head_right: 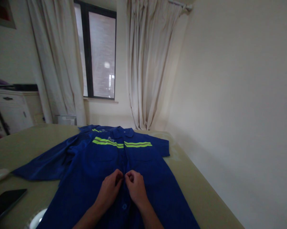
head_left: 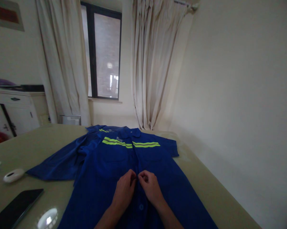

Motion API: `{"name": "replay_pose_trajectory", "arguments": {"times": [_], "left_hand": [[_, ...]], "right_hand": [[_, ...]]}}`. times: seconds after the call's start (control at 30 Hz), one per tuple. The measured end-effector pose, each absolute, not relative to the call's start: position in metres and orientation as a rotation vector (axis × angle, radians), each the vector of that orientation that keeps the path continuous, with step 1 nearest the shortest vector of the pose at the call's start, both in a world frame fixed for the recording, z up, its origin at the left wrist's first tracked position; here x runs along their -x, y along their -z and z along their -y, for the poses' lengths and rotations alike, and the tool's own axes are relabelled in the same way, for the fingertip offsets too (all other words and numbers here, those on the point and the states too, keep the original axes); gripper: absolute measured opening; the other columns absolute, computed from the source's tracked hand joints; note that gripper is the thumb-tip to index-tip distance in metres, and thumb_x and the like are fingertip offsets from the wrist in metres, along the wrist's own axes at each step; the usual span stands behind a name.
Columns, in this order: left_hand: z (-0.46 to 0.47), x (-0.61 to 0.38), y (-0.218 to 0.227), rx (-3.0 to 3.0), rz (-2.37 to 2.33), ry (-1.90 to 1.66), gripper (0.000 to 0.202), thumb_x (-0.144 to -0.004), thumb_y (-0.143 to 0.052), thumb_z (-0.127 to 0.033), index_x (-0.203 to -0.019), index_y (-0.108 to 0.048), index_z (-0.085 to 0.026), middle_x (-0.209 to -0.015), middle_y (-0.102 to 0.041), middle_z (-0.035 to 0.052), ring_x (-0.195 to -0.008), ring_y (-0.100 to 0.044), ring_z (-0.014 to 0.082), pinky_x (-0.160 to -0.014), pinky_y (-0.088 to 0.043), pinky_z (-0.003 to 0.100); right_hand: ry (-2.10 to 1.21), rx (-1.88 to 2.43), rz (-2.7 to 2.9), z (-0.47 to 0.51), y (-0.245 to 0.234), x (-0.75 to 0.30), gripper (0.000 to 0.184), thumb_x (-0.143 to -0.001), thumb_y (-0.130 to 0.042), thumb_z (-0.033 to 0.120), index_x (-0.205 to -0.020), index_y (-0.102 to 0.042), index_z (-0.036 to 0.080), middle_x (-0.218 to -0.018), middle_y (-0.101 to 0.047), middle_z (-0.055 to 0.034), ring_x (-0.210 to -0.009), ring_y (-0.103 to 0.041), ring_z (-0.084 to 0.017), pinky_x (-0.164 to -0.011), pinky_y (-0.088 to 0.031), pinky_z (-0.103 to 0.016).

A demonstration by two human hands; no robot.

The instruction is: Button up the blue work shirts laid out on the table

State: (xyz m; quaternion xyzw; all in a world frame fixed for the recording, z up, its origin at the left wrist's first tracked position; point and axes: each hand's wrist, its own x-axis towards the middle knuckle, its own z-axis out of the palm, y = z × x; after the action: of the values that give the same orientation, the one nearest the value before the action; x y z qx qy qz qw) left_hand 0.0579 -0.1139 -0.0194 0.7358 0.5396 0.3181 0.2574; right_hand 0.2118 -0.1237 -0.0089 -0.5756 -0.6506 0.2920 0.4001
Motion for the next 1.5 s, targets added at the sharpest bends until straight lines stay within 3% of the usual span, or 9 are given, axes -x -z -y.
{"name": "replay_pose_trajectory", "arguments": {"times": [0.17,0.37,0.63,0.9,1.1,1.3,1.5], "left_hand": [[0.114,-0.058,0.015,-1.922,-1.465,-0.868,0.021,-0.09,-0.049,-0.007,-0.095,-0.062,-0.022,-0.088,-0.073,-0.0006,-0.084,-0.069,0.0148,-0.073,-0.043,0.024],[0.11,-0.056,0.013,-1.783,-1.386,-0.916,0.024,-0.095,-0.051,-0.039,-0.093,-0.068,-0.022,-0.09,-0.076,0.0021,-0.085,-0.071,0.0195,-0.074,-0.049,0.027],[0.101,-0.053,0.023,-1.716,-1.317,-0.973,0.02,-0.09,-0.054,-0.029,-0.096,-0.07,-0.018,-0.091,-0.077,0.0039,-0.085,-0.072,0.0203,-0.074,-0.051,0.029],[0.106,-0.058,0.018,-1.76,-1.434,-0.88,0.017,-0.085,-0.055,-0.01,-0.094,-0.067,-0.019,-0.088,-0.075,0.0009,-0.081,-0.071,0.0155,-0.073,-0.047,0.024],[0.106,-0.059,0.023,-1.736,-1.288,-0.966,0.014,-0.084,-0.055,-0.012,-0.093,-0.064,-0.019,-0.087,-0.075,0.0015,-0.08,-0.07,0.0168,-0.074,-0.049,0.026],[0.106,-0.06,0.014,-1.74,-1.412,-0.905,0.018,-0.083,-0.058,-0.012,-0.096,-0.068,-0.019,-0.089,-0.076,0.002,-0.083,-0.071,0.0166,-0.074,-0.049,0.024],[0.107,-0.057,0.001,-1.739,-1.507,-0.822,0.015,-0.08,-0.061,-0.011,-0.088,-0.072,-0.019,-0.081,-0.075,0.0007,-0.078,-0.07,0.0163,-0.07,-0.044,0.024]], "right_hand": [[-0.686,1.505,1.713,0.125,0.005,-0.211,0.009,-0.085,-0.064,0.023,-0.089,-0.072,0.019,-0.062,-0.055,0.0061,-0.061,-0.052,-0.013,-0.058,-0.033,-0.023],[-0.634,1.53,1.761,0.126,0.007,-0.21,0.01,-0.087,-0.061,0.021,-0.091,-0.07,0.021,-0.065,-0.056,0.0061,-0.062,-0.054,-0.012,-0.06,-0.034,-0.021],[-0.723,1.523,1.667,0.123,0.005,-0.214,0.003,-0.083,-0.067,0.021,-0.085,-0.069,0.02,-0.066,-0.057,0.0056,-0.064,-0.055,-0.012,-0.06,-0.036,-0.021],[-0.663,1.493,1.695,0.125,0.006,-0.213,0.006,-0.08,-0.066,0.016,-0.084,-0.069,0.02,-0.075,-0.061,0.0033,-0.07,-0.056,-0.013,-0.064,-0.039,-0.021],[-0.746,1.542,1.585,0.119,0.016,-0.212,0.011,-0.084,-0.067,0.028,-0.083,-0.07,0.017,-0.065,-0.061,0.0027,-0.061,-0.056,-0.014,-0.057,-0.036,-0.023],[-0.756,1.475,1.601,0.117,0.019,-0.214,0.011,-0.085,-0.066,0.028,-0.082,-0.07,0.019,-0.067,-0.063,0.0021,-0.063,-0.057,-0.014,-0.058,-0.037,-0.022],[-0.763,1.498,1.591,0.119,0.016,-0.211,0.011,-0.084,-0.065,0.028,-0.082,-0.069,0.019,-0.066,-0.063,0.0021,-0.062,-0.057,-0.014,-0.058,-0.037,-0.022]]}}
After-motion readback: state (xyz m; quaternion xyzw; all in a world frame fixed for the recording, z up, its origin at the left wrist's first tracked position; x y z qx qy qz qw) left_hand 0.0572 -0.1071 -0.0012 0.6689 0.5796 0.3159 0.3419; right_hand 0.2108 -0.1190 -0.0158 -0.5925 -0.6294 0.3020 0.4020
